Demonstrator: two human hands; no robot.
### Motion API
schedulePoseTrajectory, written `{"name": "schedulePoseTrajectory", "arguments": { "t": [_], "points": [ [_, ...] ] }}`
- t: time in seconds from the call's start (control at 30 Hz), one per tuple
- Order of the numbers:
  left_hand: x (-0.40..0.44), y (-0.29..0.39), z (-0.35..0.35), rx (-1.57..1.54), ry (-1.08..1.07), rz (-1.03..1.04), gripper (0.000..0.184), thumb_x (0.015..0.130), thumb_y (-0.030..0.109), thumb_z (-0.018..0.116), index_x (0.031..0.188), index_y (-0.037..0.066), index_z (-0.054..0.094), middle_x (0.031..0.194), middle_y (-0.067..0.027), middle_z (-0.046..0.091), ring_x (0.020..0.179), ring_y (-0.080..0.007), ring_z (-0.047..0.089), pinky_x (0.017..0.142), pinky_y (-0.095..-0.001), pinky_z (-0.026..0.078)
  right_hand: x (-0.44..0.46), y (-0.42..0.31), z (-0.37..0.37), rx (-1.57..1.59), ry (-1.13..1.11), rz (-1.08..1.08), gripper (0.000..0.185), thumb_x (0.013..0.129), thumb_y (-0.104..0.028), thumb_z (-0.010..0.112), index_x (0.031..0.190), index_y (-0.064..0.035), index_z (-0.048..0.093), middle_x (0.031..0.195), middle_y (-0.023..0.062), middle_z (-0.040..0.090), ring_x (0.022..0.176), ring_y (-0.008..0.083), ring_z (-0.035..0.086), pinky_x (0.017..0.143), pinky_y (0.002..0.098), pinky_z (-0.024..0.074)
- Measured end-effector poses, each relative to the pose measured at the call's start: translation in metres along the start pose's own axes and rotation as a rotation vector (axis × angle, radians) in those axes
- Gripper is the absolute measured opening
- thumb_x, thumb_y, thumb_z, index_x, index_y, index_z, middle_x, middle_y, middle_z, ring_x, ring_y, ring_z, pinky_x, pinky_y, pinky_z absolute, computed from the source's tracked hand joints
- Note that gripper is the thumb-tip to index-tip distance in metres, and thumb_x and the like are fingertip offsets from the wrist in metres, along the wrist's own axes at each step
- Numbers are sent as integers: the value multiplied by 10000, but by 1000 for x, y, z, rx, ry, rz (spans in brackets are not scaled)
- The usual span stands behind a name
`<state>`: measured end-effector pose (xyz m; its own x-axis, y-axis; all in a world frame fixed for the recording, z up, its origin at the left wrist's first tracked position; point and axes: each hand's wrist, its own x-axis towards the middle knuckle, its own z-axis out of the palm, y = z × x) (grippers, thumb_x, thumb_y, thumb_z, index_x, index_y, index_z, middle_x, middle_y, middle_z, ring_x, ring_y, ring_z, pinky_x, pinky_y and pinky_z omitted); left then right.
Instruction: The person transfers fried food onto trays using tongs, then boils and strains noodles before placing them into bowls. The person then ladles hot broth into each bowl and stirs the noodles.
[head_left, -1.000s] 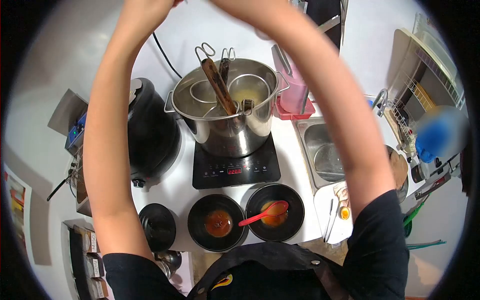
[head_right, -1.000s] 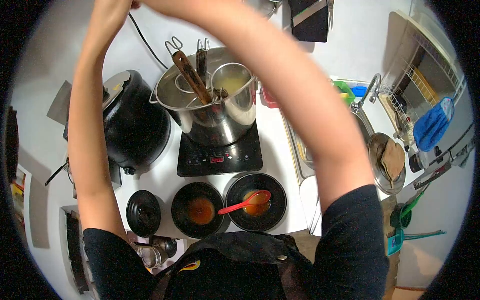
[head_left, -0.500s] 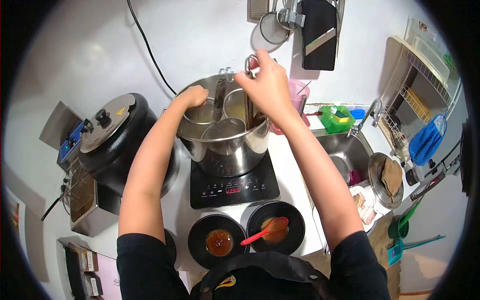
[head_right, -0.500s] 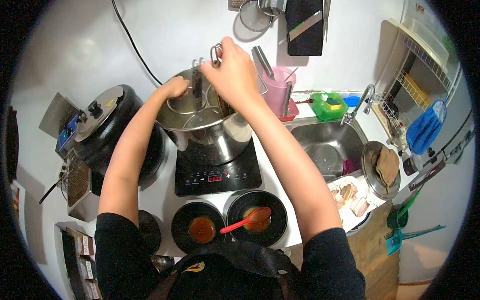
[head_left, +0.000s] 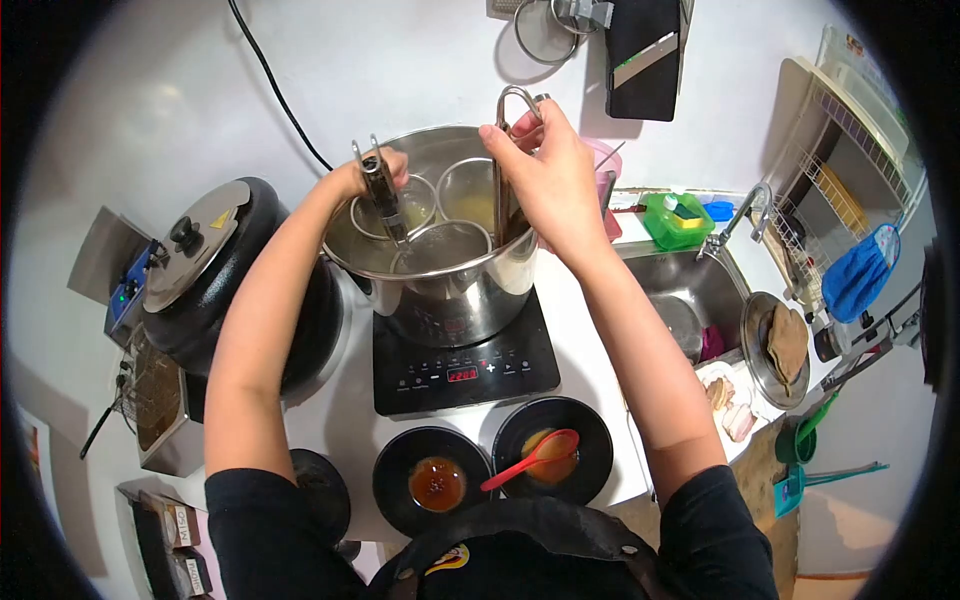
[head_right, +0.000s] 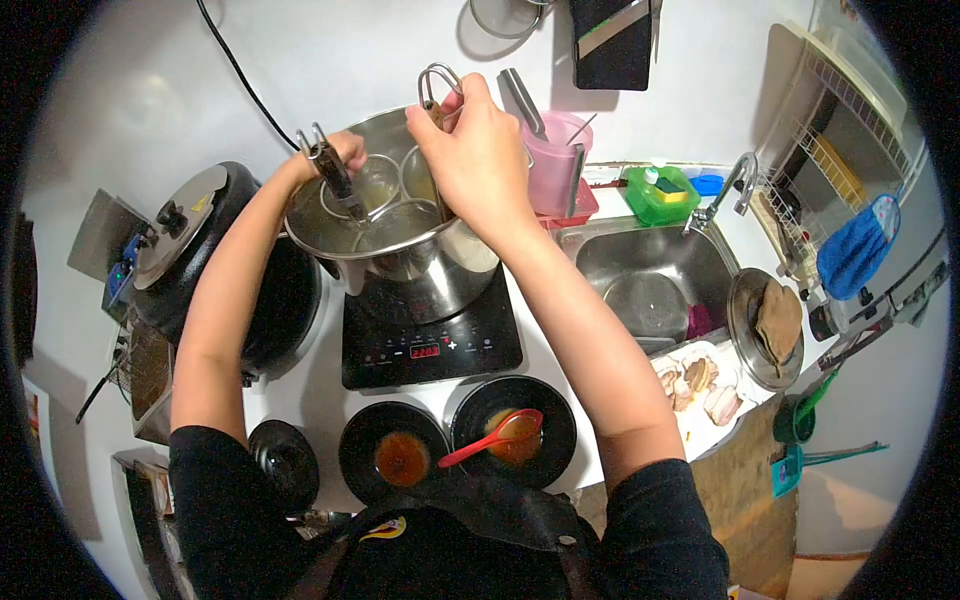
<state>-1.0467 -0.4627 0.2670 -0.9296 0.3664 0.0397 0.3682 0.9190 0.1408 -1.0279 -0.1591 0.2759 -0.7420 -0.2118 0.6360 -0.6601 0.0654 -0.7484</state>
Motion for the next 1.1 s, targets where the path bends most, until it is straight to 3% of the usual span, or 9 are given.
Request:
{"name": "schedulePoseTrajectory", "arguments": {
  "t": [0.13, 0.27, 0.43, 0.53, 0.67, 0.8, 0.97, 1.07, 1.1],
  "points": [
    [-7, 7, -9, 554, 123, -142, 108, 758, 100, 501, 681, 24, 514, 650, -121, 552, 617, -285, 559, 586, -346, 461, -2, 4, 2, -16, 38, -27, 390, 774, -351, 649, 836, 6, 503, 665, 123, 616, 641, 260, 627, 595, 374, 476],
    [-11, 0, -5, -220, 68, -21, 136, 777, 116, 493, 673, 32, 520, 685, -135, 578, 650, -283, 576, 613, -357, 462, -2, 6, 4, -16, 60, -42, 396, 776, -366, 645, 840, 0, 505, 669, 118, 615, 646, 270, 627, 592, 370, 477],
    [-19, -7, -36, 446, 111, -12, 250, 813, 247, 493, 695, 33, 545, 686, -152, 573, 701, -307, 569, 620, -407, 433, -3, 11, 3, -32, 71, -78, 395, 779, -365, 645, 841, -1, 503, 673, 120, 614, 640, 273, 621, 579, 372, 468],
    [-7, 52, -92, -483, 204, -321, 321, 852, 265, 346, 561, 130, 356, 535, 32, 352, 470, -93, 305, 449, -257, 278, -3, 15, 5, 3, 97, -121, 382, 779, -342, 655, 840, 1, 499, 673, 119, 610, 626, 266, 612, 569, 367, 459],
    [41, 59, -41, -617, 210, -393, 280, 867, 250, 384, 631, 107, 428, 569, 45, 350, 479, -96, 333, 456, -253, 309, -2, 19, 8, 65, 132, -163, 360, 771, -298, 679, 834, 3, 491, 671, 121, 601, 604, 244, 597, 561, 349, 449],
    [74, 37, 27, -472, -191, -178, 309, 834, 237, 365, 602, 55, 459, 560, -23, 472, 501, -122, 427, 496, -298, 353, 0, 22, 8, 101, 134, -191, 338, 772, -256, 689, 822, 8, 485, 665, 128, 592, 612, 216, 594, 580, 334, 458],
    [78, 33, 7, -356, 170, -129, 302, 827, 225, 348, 610, 38, 441, 553, -46, 458, 522, -169, 422, 522, -309, 367, 1, 25, 8, 105, 137, -195, 335, 769, -242, 693, 811, 12, 479, 667, 128, 581, 631, 207, 591, 599, 327, 464],
    [79, 16, 28, -184, 70, 77, 320, 835, 253, 332, 616, 40, 430, 553, -36, 439, 521, -168, 418, 519, -307, 363, 0, 27, 9, 117, 157, -198, 335, 762, -233, 699, 806, 14, 476, 662, 119, 574, 626, 196, 581, 600, 319, 464],
    [73, 39, 25, -378, 9, -132, 303, 817, 258, 360, 608, 43, 404, 569, -30, 430, 522, -164, 421, 523, -307, 374, 1, 29, 10, 124, 162, -195, 334, 759, -229, 700, 804, 14, 475, 659, 116, 572, 623, 192, 577, 599, 317, 464]
  ]
}}
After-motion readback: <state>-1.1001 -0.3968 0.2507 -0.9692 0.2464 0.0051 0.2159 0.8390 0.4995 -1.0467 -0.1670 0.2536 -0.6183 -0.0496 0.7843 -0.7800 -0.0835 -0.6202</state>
